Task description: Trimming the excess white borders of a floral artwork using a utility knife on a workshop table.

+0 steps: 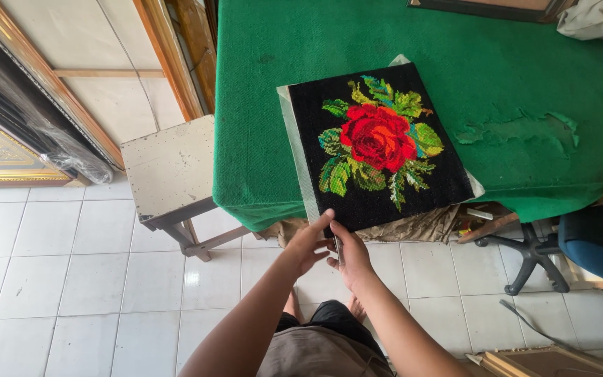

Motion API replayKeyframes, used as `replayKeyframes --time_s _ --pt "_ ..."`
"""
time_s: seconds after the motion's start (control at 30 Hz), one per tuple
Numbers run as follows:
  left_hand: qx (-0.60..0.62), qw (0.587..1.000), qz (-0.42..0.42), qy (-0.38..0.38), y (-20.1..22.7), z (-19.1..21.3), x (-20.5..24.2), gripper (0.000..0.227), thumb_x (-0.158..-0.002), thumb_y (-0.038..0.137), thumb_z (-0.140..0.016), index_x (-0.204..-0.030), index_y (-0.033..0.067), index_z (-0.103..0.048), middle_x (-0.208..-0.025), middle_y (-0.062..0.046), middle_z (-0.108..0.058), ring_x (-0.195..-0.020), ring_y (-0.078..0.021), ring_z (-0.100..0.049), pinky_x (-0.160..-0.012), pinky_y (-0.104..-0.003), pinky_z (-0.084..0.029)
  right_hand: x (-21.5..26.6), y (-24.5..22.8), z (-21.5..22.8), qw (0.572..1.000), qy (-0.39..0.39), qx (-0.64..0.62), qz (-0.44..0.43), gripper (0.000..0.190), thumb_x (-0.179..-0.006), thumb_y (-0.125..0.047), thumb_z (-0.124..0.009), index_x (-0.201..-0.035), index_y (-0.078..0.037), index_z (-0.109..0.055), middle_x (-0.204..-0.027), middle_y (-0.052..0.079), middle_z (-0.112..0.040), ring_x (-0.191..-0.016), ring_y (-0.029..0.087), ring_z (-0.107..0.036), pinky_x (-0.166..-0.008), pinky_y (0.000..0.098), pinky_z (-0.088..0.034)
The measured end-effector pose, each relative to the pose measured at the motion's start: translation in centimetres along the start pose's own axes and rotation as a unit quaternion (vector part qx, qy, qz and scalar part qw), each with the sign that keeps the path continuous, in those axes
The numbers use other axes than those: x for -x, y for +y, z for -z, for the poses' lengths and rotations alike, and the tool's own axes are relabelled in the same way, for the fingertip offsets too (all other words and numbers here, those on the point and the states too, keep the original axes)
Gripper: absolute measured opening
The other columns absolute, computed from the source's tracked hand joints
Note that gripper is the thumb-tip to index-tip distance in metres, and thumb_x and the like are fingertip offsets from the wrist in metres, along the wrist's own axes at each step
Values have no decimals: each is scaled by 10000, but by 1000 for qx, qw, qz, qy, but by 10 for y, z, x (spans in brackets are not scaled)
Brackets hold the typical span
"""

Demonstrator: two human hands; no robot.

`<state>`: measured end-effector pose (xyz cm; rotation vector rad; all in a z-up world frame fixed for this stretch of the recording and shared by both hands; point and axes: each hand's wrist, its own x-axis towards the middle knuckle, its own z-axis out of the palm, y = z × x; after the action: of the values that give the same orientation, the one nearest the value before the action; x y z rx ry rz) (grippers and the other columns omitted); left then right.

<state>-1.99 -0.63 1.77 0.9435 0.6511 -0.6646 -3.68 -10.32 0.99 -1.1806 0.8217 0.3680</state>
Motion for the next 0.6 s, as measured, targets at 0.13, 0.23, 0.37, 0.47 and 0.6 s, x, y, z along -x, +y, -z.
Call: replayKeyframes --time_s 0.13,0.23,0.37,0.47,0.6 --pt "8 1000 -2 -1 -7 -10 -2 963 -660 469 -761 -1316 -26 -259 -1408 -203 -222 -1244 -433 -292 -1013 -571 -194 -40 30 11 1000 13 11 17 252 -774 -394 -636 -785 -165 -530 -672 -22 -558 -652 140 -549 -552 300 -392" --pt "22 1000 -4 -6 -9 -15 -3 961 -667 493 -732 -1324 -12 -245 -1413 -197 -209 -1254 -425 -272 -1020 -565 -178 -36 30 5 998 47 11 44 251 -742 -367 -667 -779 -153 -542 -670 -28 -528 -652 138 -506 -613 327 -367" --pt "44 999 -6 -7 -14 -18 -3 959 -678 529 -689 -1337 9 -224 -1421 -188 -190 -1268 -412 -242 -1030 -556 -154 -41 35 5 993 78 9 93 227 -758 -336 -651 -749 -128 -559 -628 -20 -488 -589 135 -461 -530 282 -340" --pt "57 998 -10 -9 -17 -20 -3 958 -686 552 -660 -1346 23 -210 -1426 -182 -177 -1278 -404 -222 -1038 -550 -138 -39 34 2 989 87 0 123 220 -757 -307 -648 -703 -113 -559 -574 -7 -469 -518 132 -447 -454 254 -315" --pt "82 997 -8 -11 -19 -22 -2 957 -697 588 -617 -1358 44 -189 -1434 -174 -158 -1293 -392 -191 -1048 -541 -114 -46 44 7 987 109 3 116 200 -735 -318 -639 -799 -130 -623 -629 -18 -531 -583 121 -480 -497 243 -297"
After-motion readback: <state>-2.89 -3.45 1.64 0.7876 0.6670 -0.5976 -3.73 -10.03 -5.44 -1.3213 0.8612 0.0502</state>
